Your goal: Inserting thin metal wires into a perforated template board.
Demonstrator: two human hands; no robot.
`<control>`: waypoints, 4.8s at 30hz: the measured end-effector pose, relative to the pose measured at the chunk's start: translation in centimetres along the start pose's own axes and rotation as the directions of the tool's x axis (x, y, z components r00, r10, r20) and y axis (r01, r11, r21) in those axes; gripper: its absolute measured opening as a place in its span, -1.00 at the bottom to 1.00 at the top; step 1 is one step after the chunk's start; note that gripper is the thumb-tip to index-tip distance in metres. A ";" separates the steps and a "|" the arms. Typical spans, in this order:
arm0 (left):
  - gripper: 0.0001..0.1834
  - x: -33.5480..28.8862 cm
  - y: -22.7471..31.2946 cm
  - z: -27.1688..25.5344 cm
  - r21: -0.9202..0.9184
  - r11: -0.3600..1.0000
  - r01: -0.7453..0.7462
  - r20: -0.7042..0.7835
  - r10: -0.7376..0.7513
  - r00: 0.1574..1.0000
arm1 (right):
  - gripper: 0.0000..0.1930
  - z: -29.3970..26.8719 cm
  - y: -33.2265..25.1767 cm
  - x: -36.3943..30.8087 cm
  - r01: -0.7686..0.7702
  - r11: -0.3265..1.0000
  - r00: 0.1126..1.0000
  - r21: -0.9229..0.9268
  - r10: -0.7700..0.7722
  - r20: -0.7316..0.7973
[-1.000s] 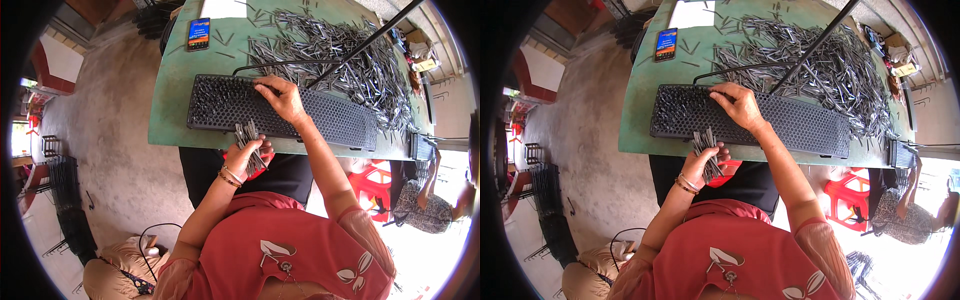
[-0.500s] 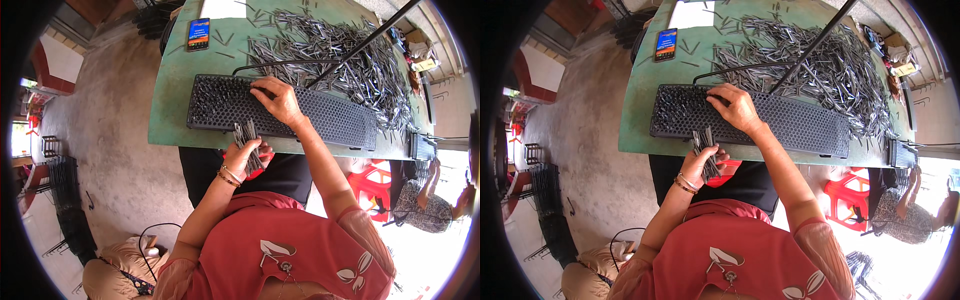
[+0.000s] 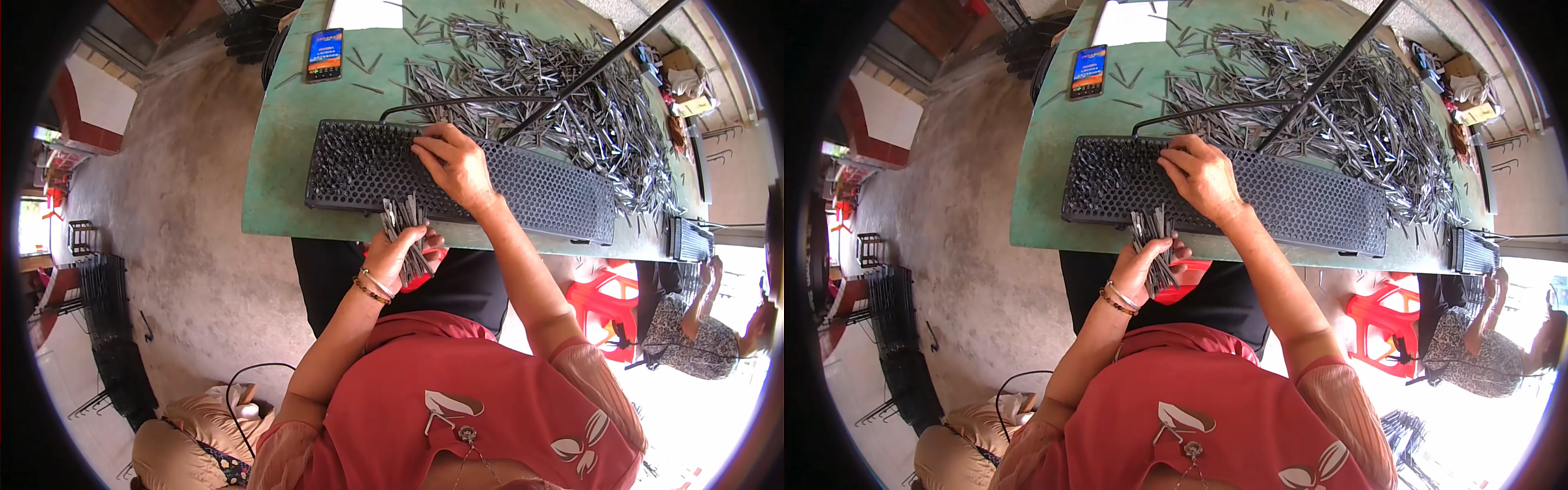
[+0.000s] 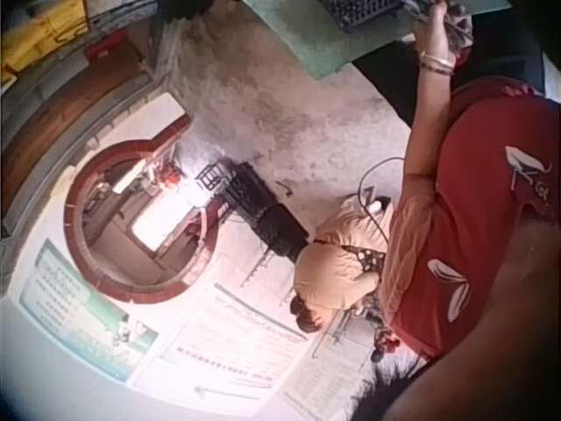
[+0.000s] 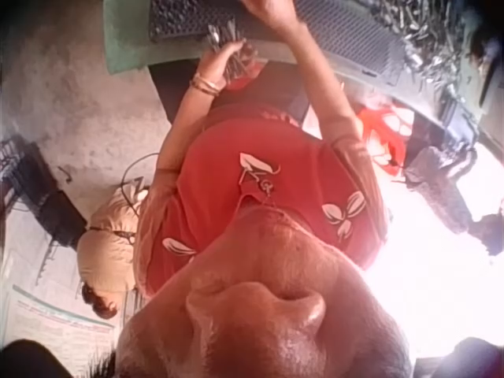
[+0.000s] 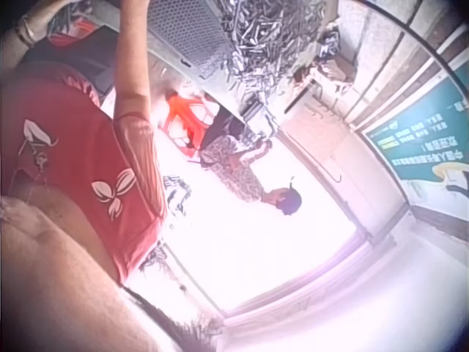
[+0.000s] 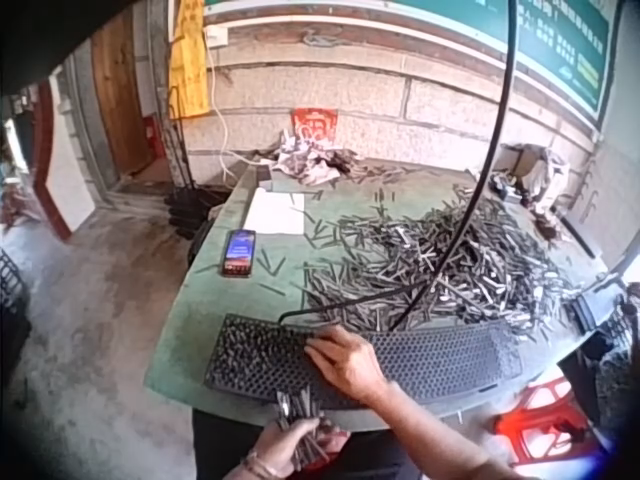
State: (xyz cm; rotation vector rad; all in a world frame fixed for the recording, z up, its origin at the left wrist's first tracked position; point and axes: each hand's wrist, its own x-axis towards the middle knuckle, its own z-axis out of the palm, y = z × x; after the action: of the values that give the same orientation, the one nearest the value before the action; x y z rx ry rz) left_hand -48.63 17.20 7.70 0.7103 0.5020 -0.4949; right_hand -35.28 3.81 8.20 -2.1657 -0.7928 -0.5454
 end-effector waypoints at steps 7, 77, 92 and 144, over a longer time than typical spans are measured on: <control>-0.82 0.3 -0.2 -0.1 -0.019 0.998 -0.055 -0.032 0.054 0.998 | -0.82 -1.3 -1.1 -0.3 -0.002 1.000 0.997 0.029 0.005 -0.075; -0.77 0.2 -0.3 0.3 0.081 0.986 -0.145 -0.019 0.147 0.989 | -0.76 -4.7 -3.7 -1.7 -0.732 0.615 0.649 0.292 0.500 0.573; -0.76 0.3 -0.8 0.7 0.103 0.995 -0.013 -0.074 0.021 0.997 | -0.83 -3.0 -0.1 -1.0 -0.303 0.939 0.943 0.161 0.319 -0.091; -0.78 0.8 -0.3 -0.6 0.105 0.994 -0.007 0.037 0.003 0.999 | -0.85 -1.6 -0.8 -1.8 -0.179 0.981 0.982 -0.077 0.173 -0.069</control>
State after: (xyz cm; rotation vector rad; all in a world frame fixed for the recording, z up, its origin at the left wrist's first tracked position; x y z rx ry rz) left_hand -48.34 17.20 6.70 0.8013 0.4418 -0.5318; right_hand -37.30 2.35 8.52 -2.2570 -0.5466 -0.5599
